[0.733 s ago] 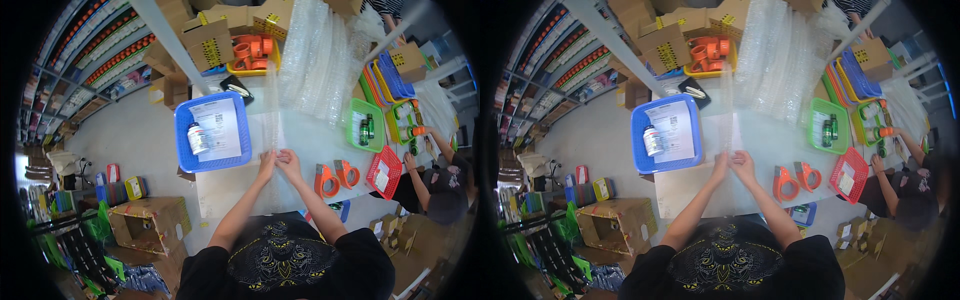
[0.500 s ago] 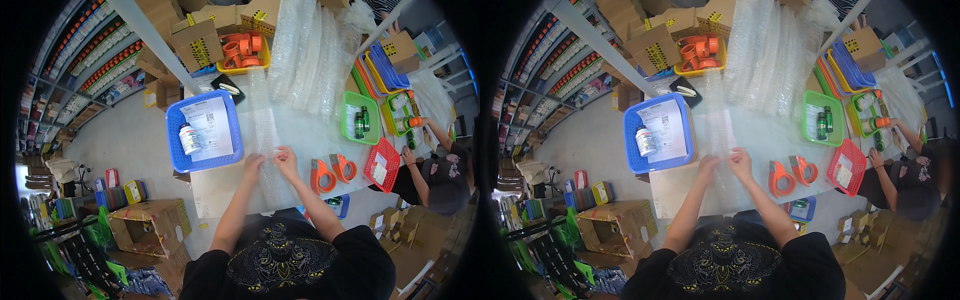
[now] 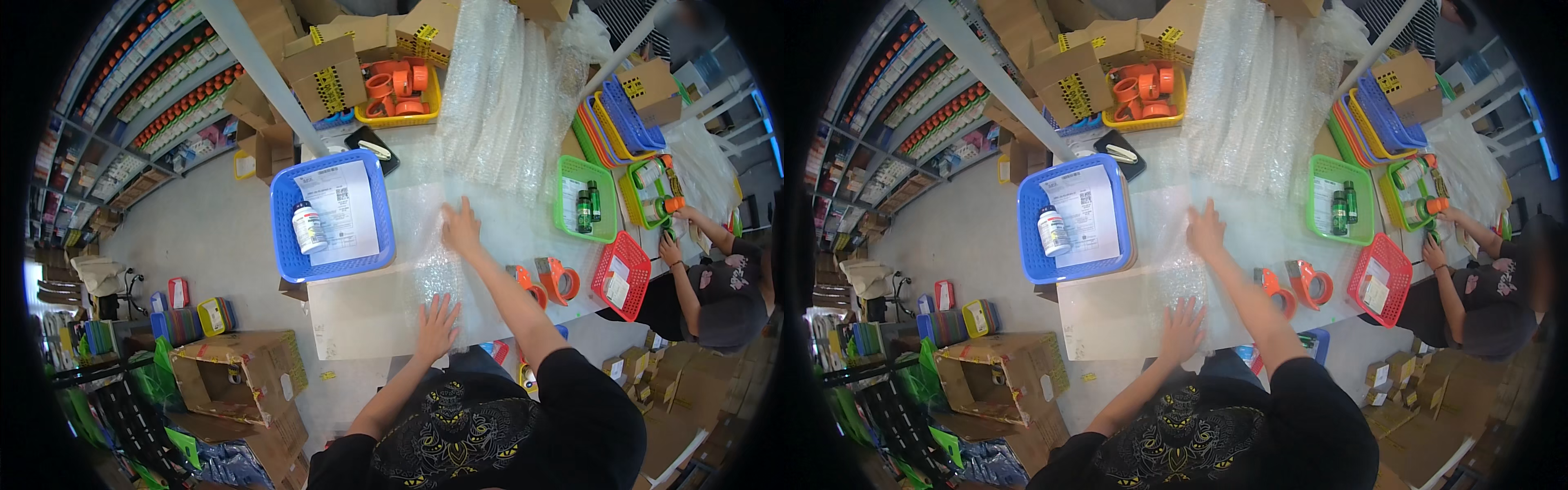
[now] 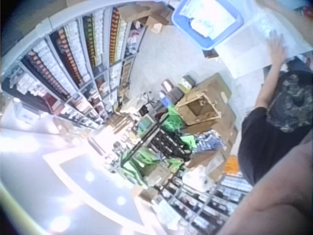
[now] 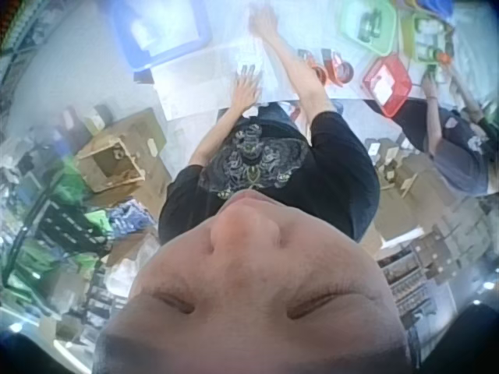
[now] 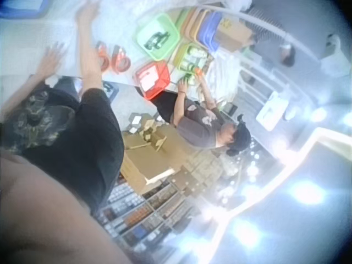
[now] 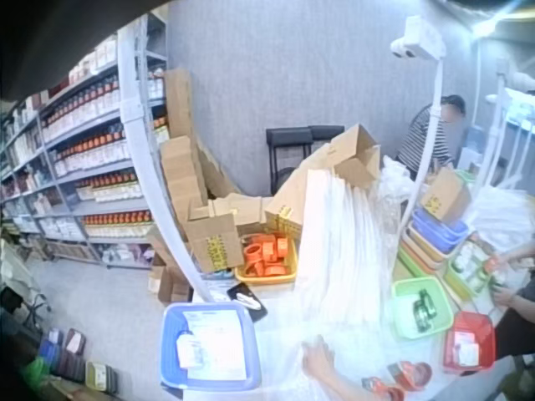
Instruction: The person wraps small items in bubble wrap, places them into cardboard boxes, seals the boxes with tape, and affixes shipping labels. The person repeats this process for multiple items, moving finished packages aside.
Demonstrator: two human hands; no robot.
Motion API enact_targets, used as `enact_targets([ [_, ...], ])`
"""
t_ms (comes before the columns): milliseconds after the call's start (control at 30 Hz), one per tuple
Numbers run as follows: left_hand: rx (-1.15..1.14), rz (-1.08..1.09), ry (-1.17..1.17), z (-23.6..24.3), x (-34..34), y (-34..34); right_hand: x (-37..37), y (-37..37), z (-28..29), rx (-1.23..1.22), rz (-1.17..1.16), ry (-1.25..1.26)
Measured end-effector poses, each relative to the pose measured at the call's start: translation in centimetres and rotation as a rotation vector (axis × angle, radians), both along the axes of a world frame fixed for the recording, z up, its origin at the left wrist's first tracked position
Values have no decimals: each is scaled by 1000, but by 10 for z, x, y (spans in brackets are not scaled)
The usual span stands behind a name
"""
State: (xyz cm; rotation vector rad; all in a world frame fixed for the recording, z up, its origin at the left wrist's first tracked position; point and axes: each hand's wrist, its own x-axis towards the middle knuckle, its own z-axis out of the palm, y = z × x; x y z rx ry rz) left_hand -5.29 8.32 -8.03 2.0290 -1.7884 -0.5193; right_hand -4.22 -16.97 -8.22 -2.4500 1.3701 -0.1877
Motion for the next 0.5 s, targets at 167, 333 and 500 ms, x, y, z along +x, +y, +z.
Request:
enact_targets([
  [167, 14, -26, -7, -9, 2, 15, 41, -100, -18, 60, -64, -154],
  [333, 140, -11, -47, 4, 7, 12, 39, -132, 34, 364, 486, -344],
  [500, 108, -18, -34, 5, 25, 4, 19, -141, 73, 776, 347, -717],
])
